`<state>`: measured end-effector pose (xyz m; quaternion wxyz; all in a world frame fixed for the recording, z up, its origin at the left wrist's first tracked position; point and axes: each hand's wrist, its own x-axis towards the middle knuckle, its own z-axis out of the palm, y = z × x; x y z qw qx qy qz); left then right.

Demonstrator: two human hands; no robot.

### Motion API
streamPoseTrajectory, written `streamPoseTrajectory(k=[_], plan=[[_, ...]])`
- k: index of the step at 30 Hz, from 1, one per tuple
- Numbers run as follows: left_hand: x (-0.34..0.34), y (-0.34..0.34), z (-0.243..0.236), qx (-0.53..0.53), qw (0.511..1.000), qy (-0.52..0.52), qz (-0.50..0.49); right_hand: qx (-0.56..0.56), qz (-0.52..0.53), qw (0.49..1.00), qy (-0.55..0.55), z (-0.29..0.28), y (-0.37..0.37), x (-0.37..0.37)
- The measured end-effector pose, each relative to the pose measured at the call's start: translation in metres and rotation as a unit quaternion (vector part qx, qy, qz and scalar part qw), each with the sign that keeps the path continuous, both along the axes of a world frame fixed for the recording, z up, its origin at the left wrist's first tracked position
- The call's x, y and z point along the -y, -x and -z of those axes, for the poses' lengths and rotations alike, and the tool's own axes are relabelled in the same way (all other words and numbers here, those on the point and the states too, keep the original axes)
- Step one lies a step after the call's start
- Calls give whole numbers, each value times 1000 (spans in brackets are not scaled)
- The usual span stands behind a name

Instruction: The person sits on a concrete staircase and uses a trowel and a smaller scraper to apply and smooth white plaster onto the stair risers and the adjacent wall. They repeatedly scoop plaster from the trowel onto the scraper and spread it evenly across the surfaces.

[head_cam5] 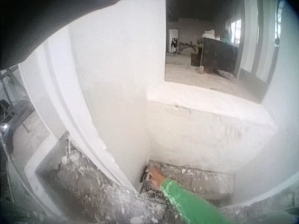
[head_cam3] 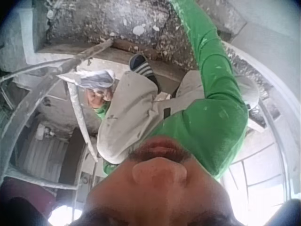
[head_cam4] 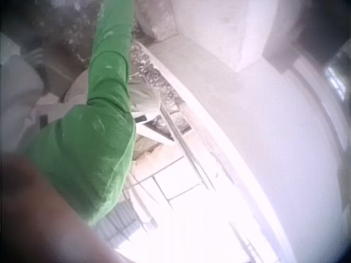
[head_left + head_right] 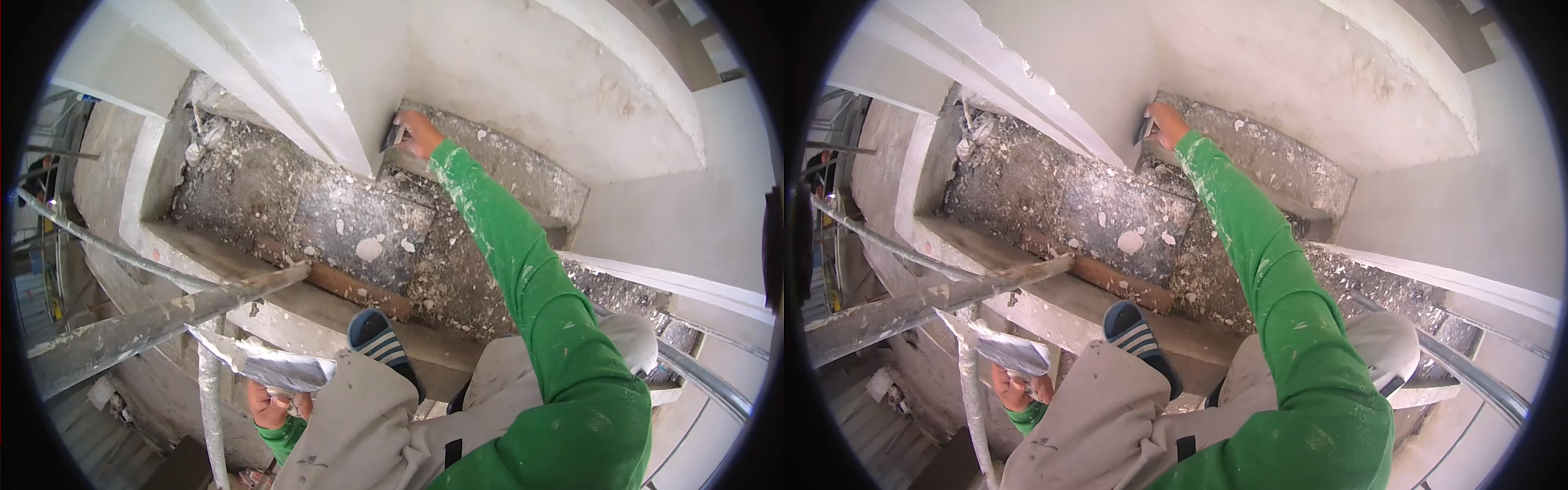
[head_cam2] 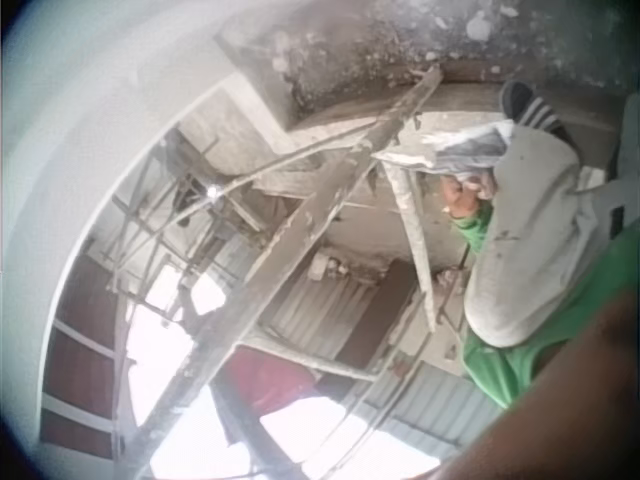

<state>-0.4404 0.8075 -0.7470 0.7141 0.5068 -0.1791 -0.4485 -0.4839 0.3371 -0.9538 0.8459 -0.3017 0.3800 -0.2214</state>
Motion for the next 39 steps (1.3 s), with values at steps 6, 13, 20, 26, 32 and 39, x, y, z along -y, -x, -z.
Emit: streamPoseTrajectory(k=[6, 13, 20, 26, 32, 39], plan=[[8, -5, 5, -21, 998, 5, 56, -6, -47, 997, 65, -87, 18, 16], [40, -6, 6, -47, 991, 28, 118, 52, -47, 968, 240, -271, 23, 4], [65, 0, 0, -45, 985, 26, 167, 76, -135, 912, 379, -371, 33, -31], [82, 10, 3, -59, 985, 63, 148, 79, 66, 671, 734, -343, 55, -102], [87, 0, 5, -251, 914, 213, 236, 320, -7, 632, 706, -268, 95, -187], [69, -16, -7, -95, 961, 203, 162, 47, -255, 708, 657, -157, 108, -110]])
